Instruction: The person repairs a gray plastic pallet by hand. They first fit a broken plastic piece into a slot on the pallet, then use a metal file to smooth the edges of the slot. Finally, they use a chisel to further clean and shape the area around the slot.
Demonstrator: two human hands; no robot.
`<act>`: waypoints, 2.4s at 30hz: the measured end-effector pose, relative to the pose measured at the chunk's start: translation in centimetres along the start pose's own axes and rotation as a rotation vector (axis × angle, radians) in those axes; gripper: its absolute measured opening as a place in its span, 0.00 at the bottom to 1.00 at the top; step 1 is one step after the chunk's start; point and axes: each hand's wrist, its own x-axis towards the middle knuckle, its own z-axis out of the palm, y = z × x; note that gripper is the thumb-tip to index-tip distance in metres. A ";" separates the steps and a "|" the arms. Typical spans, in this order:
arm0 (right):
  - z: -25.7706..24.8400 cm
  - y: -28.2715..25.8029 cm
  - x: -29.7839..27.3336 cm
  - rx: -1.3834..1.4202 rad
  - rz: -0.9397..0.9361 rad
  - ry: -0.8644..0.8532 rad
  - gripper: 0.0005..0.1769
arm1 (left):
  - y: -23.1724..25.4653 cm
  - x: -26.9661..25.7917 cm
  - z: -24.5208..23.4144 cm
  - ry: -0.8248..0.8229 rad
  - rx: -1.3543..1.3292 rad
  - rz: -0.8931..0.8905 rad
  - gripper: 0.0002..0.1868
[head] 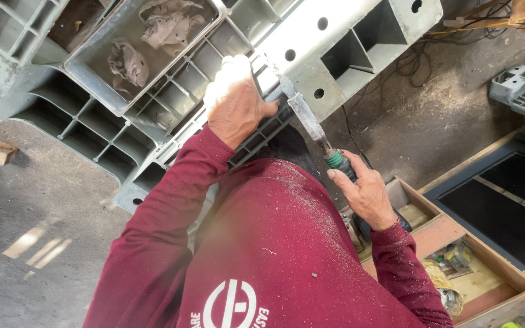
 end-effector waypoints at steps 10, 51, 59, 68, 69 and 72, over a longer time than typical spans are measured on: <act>0.9 3.2 -1.5 0.468 0.086 0.008 0.23 | -2.8 1.3 -1.4 -0.403 -0.533 -0.009 0.38; 1.0 1.2 -1.9 0.231 -0.065 0.024 0.37 | -5.2 2.0 0.5 -0.399 -0.835 -0.014 0.36; -2.1 1.4 -1.1 -0.081 -0.044 0.078 0.28 | -2.5 -1.6 1.9 0.103 -0.213 0.029 0.10; -5.5 0.8 2.4 0.502 0.214 -0.429 0.31 | -1.5 -1.3 2.6 0.195 0.000 -0.160 0.06; -5.8 0.6 2.7 0.546 0.258 -0.446 0.27 | -1.2 -1.5 2.6 0.197 0.031 -0.170 0.06; -6.7 -0.7 3.9 0.417 0.078 -0.442 0.24 | -1.3 -0.9 2.6 0.244 -0.024 -0.210 0.08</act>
